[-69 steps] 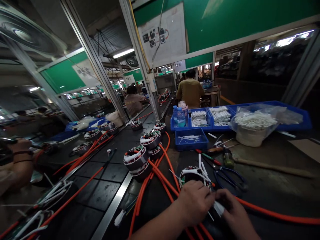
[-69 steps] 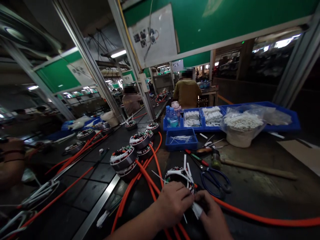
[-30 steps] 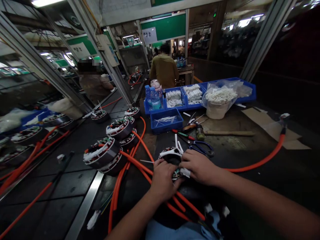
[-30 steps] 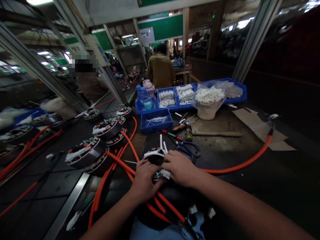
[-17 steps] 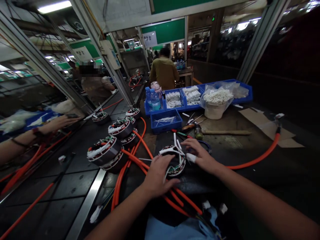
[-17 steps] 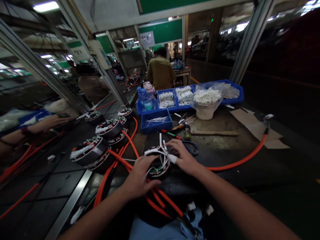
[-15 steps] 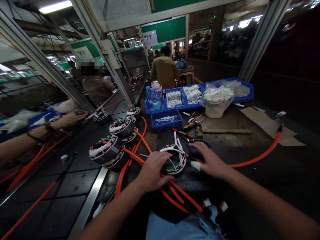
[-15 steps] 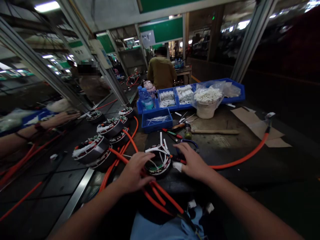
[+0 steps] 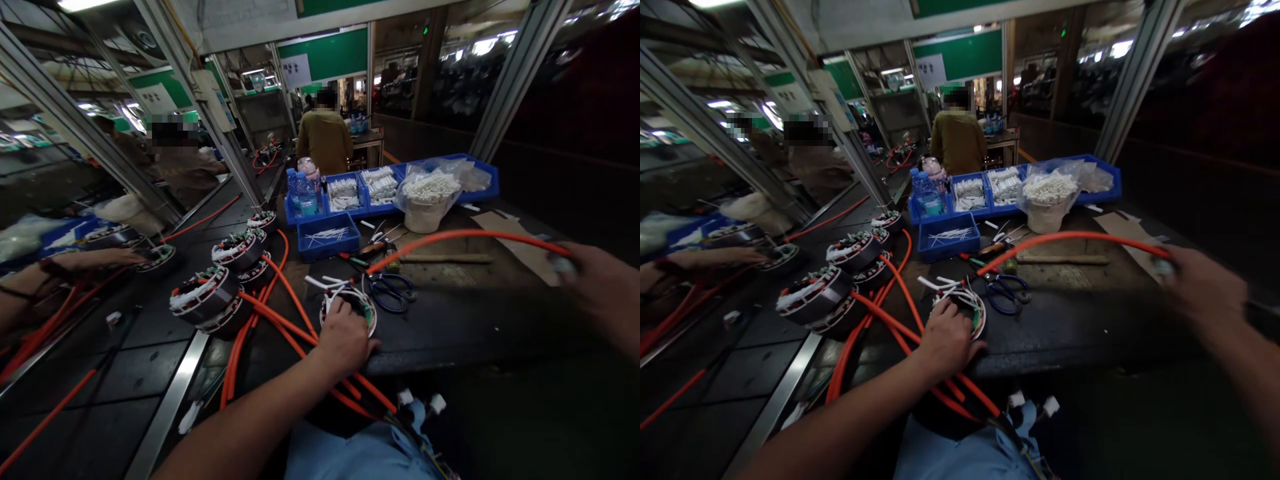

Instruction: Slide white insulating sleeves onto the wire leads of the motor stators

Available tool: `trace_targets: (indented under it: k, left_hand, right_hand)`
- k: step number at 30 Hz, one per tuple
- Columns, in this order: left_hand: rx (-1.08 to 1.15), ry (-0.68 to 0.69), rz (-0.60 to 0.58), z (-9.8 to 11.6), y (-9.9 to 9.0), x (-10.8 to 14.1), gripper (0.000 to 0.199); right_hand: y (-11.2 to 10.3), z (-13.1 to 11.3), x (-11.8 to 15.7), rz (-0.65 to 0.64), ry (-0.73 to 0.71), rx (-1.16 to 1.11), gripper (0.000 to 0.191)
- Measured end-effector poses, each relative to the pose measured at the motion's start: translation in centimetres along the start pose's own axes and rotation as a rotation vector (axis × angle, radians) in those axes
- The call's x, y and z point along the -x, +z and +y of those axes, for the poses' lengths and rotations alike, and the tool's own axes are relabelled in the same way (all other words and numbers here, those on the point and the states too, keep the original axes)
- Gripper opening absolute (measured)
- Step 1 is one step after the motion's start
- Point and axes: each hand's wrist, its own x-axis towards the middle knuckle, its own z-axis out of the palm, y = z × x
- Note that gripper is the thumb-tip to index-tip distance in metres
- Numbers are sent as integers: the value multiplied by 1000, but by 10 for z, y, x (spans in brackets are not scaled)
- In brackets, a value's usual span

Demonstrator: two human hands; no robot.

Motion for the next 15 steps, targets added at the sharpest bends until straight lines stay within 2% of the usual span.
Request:
trace_targets:
  k: [1,4,6,8,10,12,14,15]
  left_hand:
    - [-5,-24,-28,3,-5,-6,48]
    - [56,64,-136,-12,-23,-12,54]
    - [148,171,-167,-32,-28,-2,53]
    - [190,169,-176,-43,-24,11,57]
    - [156,40,-174,-39,-12,20,49]
    - [99,-154,-159,-23,-2,21,40]
    - [100,-298,-121,-6,0,19,49]
    - [132,-325,-80,0,-3,20,57]
  right_hand:
    - [11,-30,0,-147,47,251,36]
    - [50,-99,-2,-391,-50,289,41]
    - [73,-124,-3,-540,-123,297,41]
    - [90,-141,-1,-631,-211,326,38]
    - [102,-157,7,-653,-296,338,33]
    - [111,-176,19,-661,-377,336,30]
    - [116,-192,31,-654,-453,315,30]
    - [117,-198,37,-650,-501,303,31]
